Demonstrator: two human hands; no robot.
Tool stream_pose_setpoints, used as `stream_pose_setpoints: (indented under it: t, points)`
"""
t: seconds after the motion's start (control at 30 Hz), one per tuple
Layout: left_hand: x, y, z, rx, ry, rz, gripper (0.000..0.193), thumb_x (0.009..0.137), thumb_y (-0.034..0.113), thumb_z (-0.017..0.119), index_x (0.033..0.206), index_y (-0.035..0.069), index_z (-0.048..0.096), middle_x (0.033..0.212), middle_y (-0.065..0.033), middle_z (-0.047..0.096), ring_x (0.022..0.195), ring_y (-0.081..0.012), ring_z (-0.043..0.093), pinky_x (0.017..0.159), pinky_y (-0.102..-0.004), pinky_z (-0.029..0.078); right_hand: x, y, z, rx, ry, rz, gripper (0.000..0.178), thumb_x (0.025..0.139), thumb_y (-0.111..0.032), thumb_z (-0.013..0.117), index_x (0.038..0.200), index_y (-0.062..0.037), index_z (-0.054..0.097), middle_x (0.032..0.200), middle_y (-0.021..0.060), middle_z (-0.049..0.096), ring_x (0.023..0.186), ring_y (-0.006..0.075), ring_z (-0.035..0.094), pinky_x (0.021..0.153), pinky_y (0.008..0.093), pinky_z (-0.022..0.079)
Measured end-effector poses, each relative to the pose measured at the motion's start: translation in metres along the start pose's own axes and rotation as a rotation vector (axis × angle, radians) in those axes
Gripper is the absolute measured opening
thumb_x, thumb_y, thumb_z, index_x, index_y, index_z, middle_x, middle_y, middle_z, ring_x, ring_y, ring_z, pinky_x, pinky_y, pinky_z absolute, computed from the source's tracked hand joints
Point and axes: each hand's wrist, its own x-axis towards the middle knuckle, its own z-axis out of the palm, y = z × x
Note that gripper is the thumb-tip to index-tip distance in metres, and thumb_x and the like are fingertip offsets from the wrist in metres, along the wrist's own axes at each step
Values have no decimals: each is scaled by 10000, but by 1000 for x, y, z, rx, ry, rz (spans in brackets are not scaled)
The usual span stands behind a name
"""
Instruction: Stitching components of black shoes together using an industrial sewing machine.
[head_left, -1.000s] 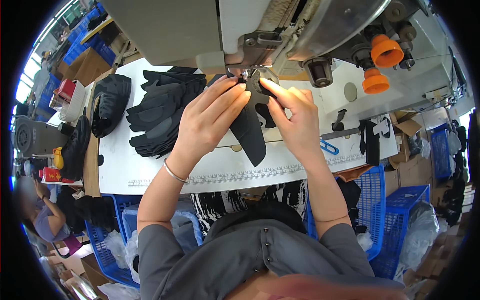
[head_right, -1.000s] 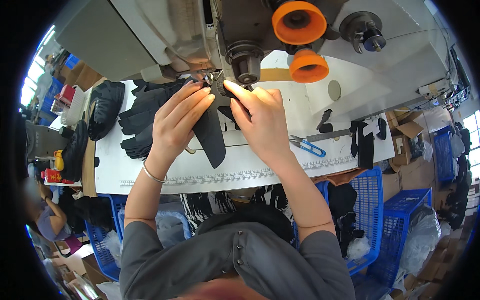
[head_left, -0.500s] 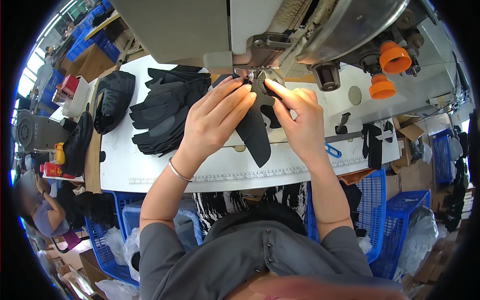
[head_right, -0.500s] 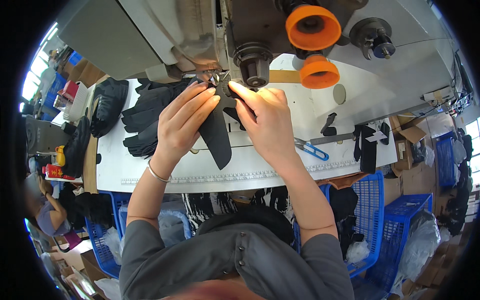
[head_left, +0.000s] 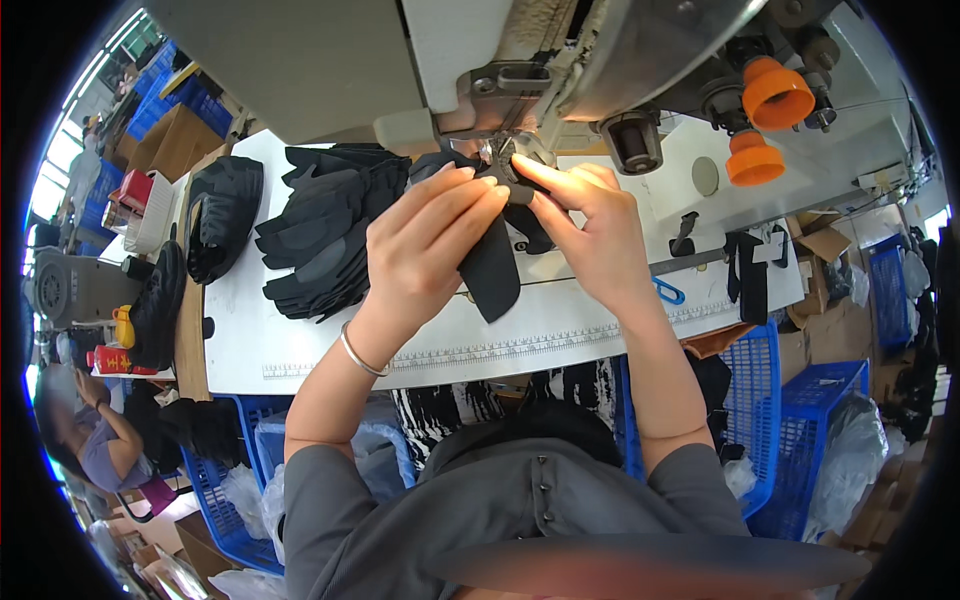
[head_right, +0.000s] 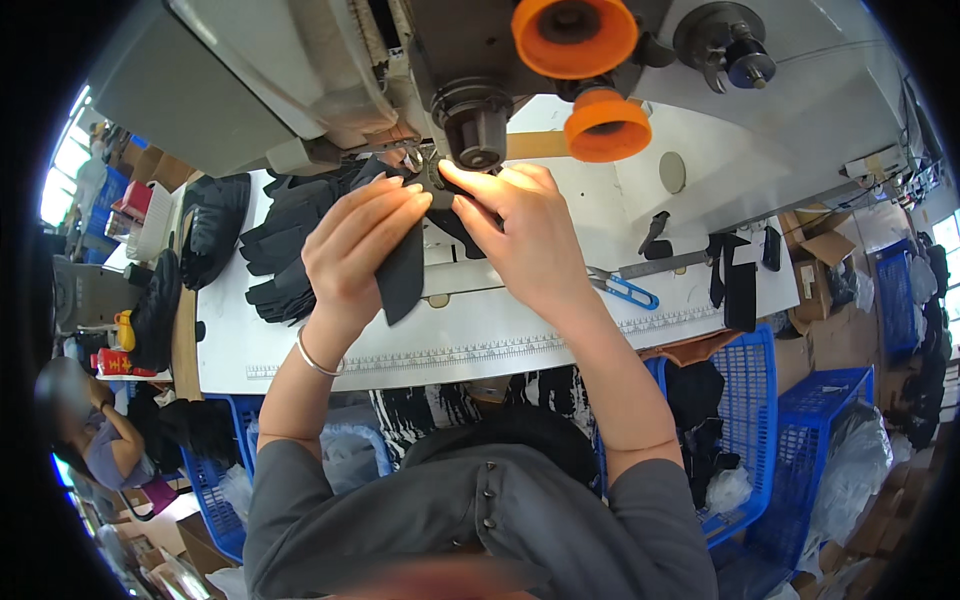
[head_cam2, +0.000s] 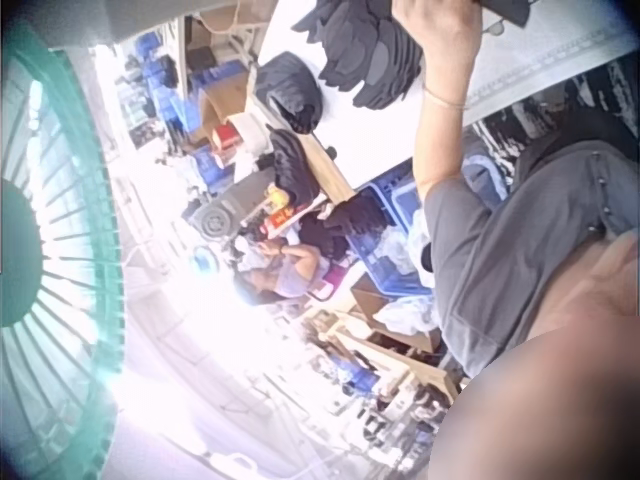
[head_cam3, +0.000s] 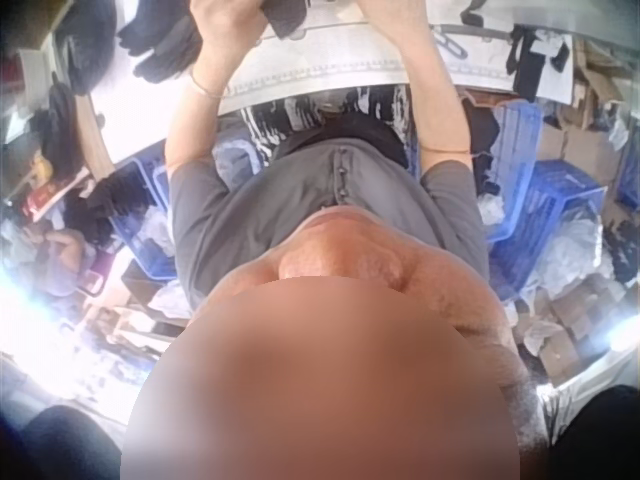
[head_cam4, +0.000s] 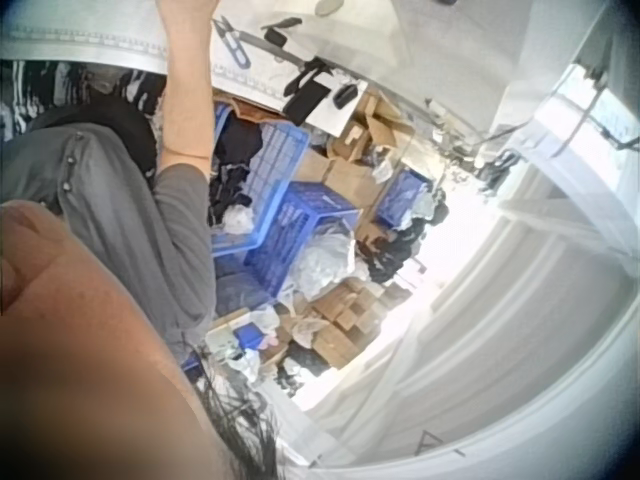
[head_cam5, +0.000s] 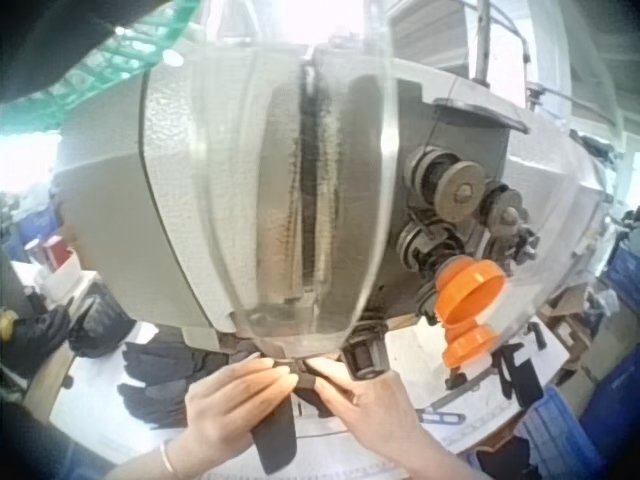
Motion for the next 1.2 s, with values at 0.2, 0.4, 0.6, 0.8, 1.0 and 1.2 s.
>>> stream_pose_setpoints:
  t: [0.2,0.4,0.6,0.8,1.0,1.2]
  points:
    - [-8,1,-3,84,-87,34,330,712,51,724,1034,20,792,1066,-83,751,1056,-283,723,896,-369,632,2,0,-1,102,-30,11,348,931,-147,690,1266,-72,746,699,83,546,813,270,546,885,390,450]
    - [-10,0,-5,148,-126,94,330,713,39,736,1039,26,789,1104,-78,740,1071,-281,712,893,-366,638,3,1,-2,101,-54,54,359,930,-158,694,1279,-100,751,704,83,551,822,262,532,867,392,449]
    - [-9,-3,0,214,-106,200,271,752,54,742,1019,33,786,1097,-85,725,1067,-276,706,919,-386,637,2,5,-4,34,-60,12,370,939,-138,717,1308,-123,745,811,28,670,868,175,573,874,326,468]
    - [-10,4,4,266,-45,207,256,767,63,742,1014,12,783,1062,-86,739,1021,-285,727,909,-395,642,-5,13,-16,-116,-87,-182,383,949,-211,714,1324,-133,726,772,59,589,878,252,552,1023,404,390]
    - [-8,6,4,256,-84,196,242,766,49,740,1003,11,779,1053,-87,736,1012,-271,727,890,-385,647,5,19,-29,-191,-175,-278,473,897,-204,767,1361,-134,708,836,44,598,896,232,561,911,369,457]
    - [-7,5,5,258,-89,176,257,760,44,737,1013,20,778,1051,-84,734,1008,-266,726,885,-377,650,12,15,-36,-91,-316,-158,517,907,-240,757,1406,-138,670,841,76,625,840,245,565,774,362,477]
